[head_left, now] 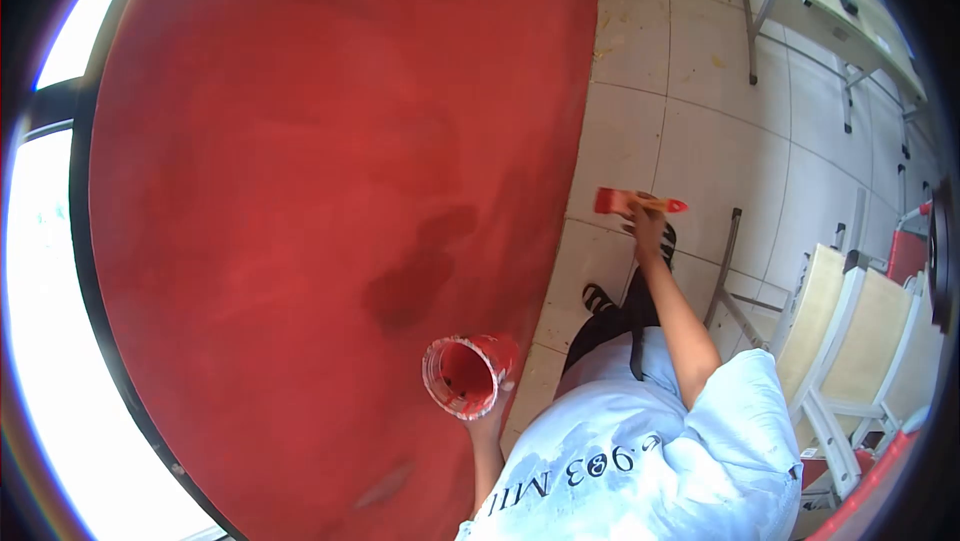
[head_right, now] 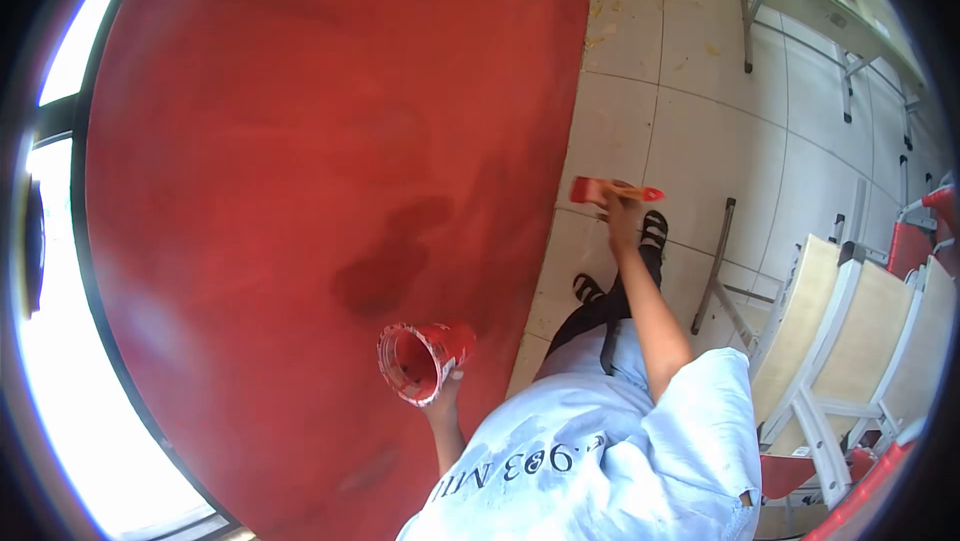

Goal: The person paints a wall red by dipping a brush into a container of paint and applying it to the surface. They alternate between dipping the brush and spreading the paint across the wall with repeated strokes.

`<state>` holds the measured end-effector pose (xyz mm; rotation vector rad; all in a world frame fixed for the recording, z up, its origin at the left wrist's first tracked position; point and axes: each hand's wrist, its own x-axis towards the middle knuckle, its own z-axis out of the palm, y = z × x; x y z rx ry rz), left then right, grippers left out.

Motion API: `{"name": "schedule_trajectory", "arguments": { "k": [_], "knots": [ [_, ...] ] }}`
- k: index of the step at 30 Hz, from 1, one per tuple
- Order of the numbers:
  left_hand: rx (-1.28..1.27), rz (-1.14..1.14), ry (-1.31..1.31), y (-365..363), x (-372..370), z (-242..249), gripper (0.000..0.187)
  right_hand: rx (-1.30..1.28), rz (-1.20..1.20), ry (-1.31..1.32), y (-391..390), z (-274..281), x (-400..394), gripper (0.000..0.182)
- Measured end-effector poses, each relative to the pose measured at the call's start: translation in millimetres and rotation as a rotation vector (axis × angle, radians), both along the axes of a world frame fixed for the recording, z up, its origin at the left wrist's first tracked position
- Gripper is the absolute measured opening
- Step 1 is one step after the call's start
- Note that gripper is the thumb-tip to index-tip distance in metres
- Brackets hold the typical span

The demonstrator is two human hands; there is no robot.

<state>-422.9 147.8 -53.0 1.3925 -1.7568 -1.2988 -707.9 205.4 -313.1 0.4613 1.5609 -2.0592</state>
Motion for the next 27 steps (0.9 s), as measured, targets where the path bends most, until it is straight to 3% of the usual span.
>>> {"name": "schedule_trajectory", "arguments": {
  "k": [4, 9, 14, 17, 21, 27],
  "knots": [
    [-0.039, -0.002, 0.091, -2, -23, 22, 0.078, 0.225, -0.059, -0.106, 87, 30, -30, 0.027],
    [-0.134, -0.125, 0.148, -7, -59, 69, 0.078, 0.242, -0.102, -0.122, 137, 84, -62, 0.027],
    [-0.07, -0.275, 0.162, -4, -110, 125, 0.08, 0.14, -0.19, -0.119, 147, 144, -82, 0.029],
    [-0.111, -0.434, 0.162, -13, -130, 123, 0.087, 0.086, -0.206, -0.137, 146, 184, -86, 0.029],
    [0.015, -0.609, 0.24, -2, -189, 74, 0.087, 0.047, -0.255, -0.146, 163, 163, -96, 0.028],
    [0.037, -0.761, 0.196, -30, -254, 69, 0.083, 0.012, -0.411, -0.175, 172, 189, -113, 0.034]
  ]
}}
